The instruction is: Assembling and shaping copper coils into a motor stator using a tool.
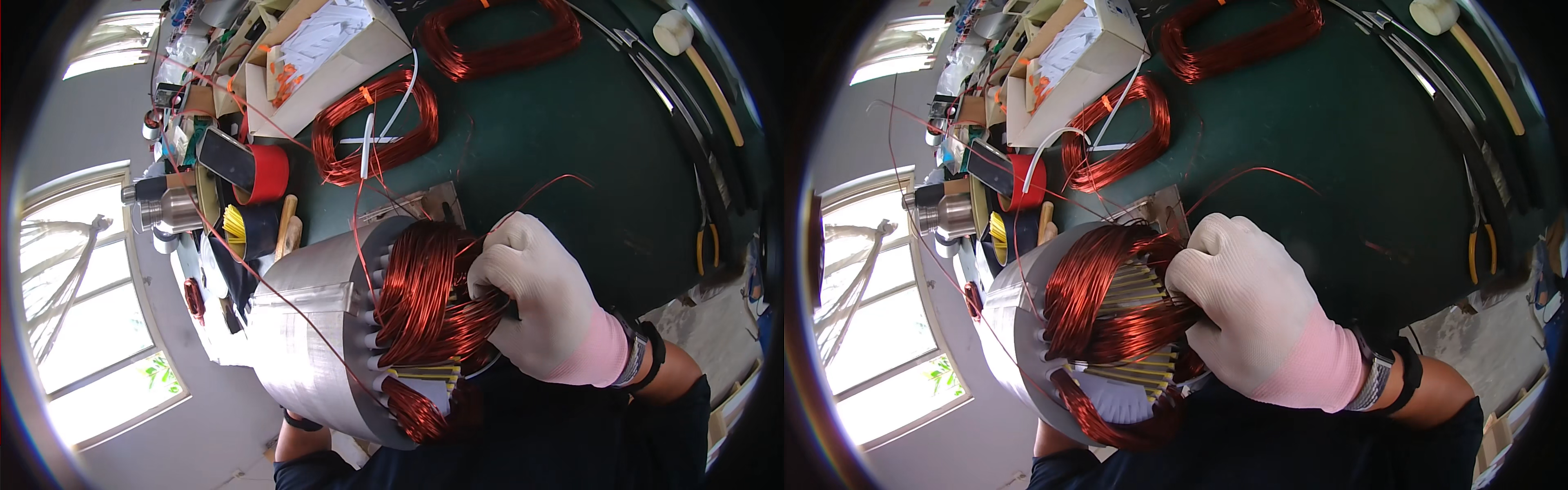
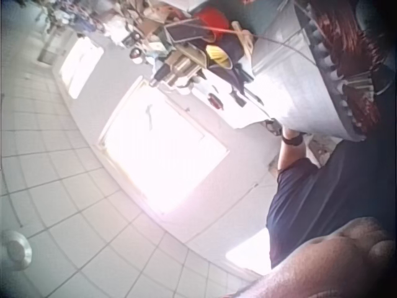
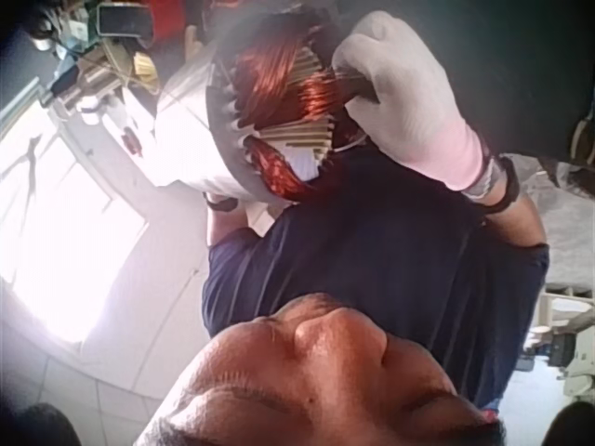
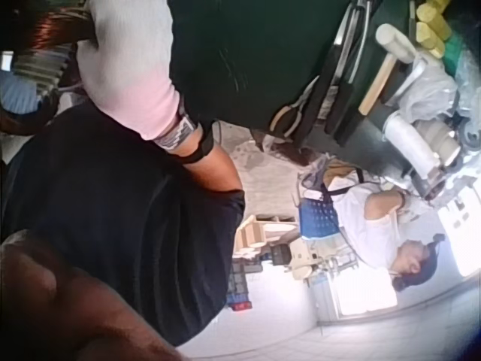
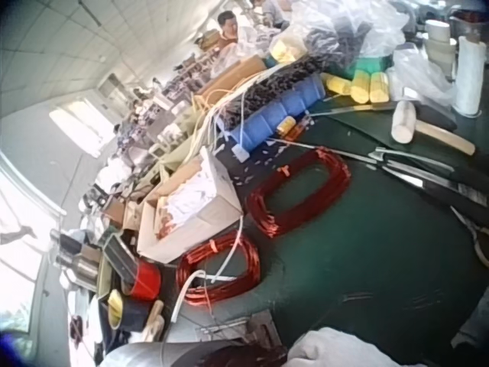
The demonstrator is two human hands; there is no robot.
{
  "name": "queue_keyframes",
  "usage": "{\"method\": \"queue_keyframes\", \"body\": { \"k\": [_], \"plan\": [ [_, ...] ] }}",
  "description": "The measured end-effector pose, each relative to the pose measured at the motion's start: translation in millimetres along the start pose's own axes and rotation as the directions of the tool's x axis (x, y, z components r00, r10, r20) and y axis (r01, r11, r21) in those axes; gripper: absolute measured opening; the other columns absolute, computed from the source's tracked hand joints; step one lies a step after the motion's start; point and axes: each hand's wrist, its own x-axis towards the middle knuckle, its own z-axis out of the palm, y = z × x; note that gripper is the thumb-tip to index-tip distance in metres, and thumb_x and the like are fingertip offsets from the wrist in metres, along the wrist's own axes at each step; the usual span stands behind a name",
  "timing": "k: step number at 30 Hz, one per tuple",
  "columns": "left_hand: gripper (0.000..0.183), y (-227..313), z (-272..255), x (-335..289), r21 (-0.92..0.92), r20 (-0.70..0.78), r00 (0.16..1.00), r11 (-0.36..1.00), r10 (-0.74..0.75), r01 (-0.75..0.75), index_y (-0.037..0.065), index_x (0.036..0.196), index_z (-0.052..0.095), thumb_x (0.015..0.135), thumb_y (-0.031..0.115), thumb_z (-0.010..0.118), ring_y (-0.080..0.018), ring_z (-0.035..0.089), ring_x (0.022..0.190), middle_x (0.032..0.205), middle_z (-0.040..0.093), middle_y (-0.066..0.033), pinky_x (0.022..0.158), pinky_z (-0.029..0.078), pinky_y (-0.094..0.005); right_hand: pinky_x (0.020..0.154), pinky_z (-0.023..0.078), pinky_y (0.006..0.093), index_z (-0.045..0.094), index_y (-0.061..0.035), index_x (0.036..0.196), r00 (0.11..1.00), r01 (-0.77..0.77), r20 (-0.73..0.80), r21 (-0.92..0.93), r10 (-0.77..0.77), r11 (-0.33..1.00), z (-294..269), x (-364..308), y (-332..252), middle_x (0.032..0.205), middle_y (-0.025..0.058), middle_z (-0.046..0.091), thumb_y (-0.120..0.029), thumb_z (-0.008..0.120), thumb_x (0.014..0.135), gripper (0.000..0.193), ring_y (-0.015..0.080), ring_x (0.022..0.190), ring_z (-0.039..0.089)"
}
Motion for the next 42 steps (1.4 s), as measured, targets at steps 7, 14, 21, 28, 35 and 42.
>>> {"method": "queue_keyframes", "body": {
  "k": [7,14,21,28,35,42],
  "plan": [
    [0.064,0,-1,2,-0.006,0.011,1.0,1.0,0.011,-0.011,0.008,0.168,0.029,0.115,0.042,0.043,-0.0301,0.053,0.143,0.161,0.047,-0.0141,0.119,0.046,-0.0513,0.082,0.051,0.0464,0.066,-0.008,0.089,0.995,-0.076,0.064,-0.013,0.077,0.997,-1,0,-4,0.098,0.0114,0.058,0.002,0.074,0.067,0.026,0.0362,0.096,0.059],
    [0.064,-3,-6,4,-0.023,0.029,0.999,0.999,0.025,-0.024,0.009,0.168,0.029,0.115,0.042,0.043,-0.0301,0.052,0.144,0.162,0.047,-0.0141,0.119,0.046,-0.0514,0.072,0.057,0.044,0.067,-0.0075,0.089,1.0,-0.012,0.019,-0.136,0.015,0.991,1,-3,-6,0.099,0.0095,0.059,0.001,0.075,0.068,0.024,0.0319,0.096,0.062],
    [0.064,-4,-7,9,-0.035,0.062,0.997,0.999,0.035,-0.033,0.009,0.168,0.029,0.115,0.042,0.043,-0.0301,0.052,0.144,0.162,0.047,-0.014,0.119,0.046,-0.0514,0.075,0.058,0.0442,0.066,-0.0064,0.093,0.985,-0.108,0.111,-0.176,0.129,0.978,-8,6,-17,0.102,0.0109,0.058,-0.001,0.074,0.07,0.025,0.033,0.098,0.063],
    [0.064,-7,-3,10,-0.043,0.094,0.994,0.997,0.06,-0.057,0.009,0.168,0.029,0.115,0.042,0.043,-0.0301,0.052,0.145,0.162,0.046,-0.014,0.12,0.045,-0.0515,0.077,0.059,0.0457,0.065,-0.0042,0.094,0.971,-0.143,0.151,-0.264,0.187,0.954,-8,13,-30,0.103,0.0153,0.058,0.0,0.073,0.07,0.025,0.0356,0.1,0.064],
    [0.064,-7,3,0,-0.028,0.079,0.993,0.996,0.092,-0.09,0.009,0.167,0.03,0.115,0.042,0.043,-0.0302,0.051,0.145,0.162,0.046,-0.014,0.12,0.045,-0.0515,0.076,0.047,0.0475,0.064,-0.0051,0.088,0.996,0.023,0.085,-0.078,-0.016,0.997,1,3,-3,0.097,0.0159,0.055,0.002,0.072,0.067,0.023,0.0378,0.092,0.058],
    [0.063,-6,4,-14,-0.02,0.007,0.995,0.995,0.098,-0.097,0.009,0.167,0.03,0.115,0.042,0.043,-0.0302,0.051,0.145,0.163,0.046,-0.0139,0.12,0.045,-0.0516,0.074,0.042,0.0449,0.064,-0.0082,0.074,0.998,0.037,0.043,0.028,-0.038,0.999,0,3,2,0.09,0.0116,0.052,-0.002,0.073,0.062,0.017,0.0337,0.089,0.055]
  ]
}}
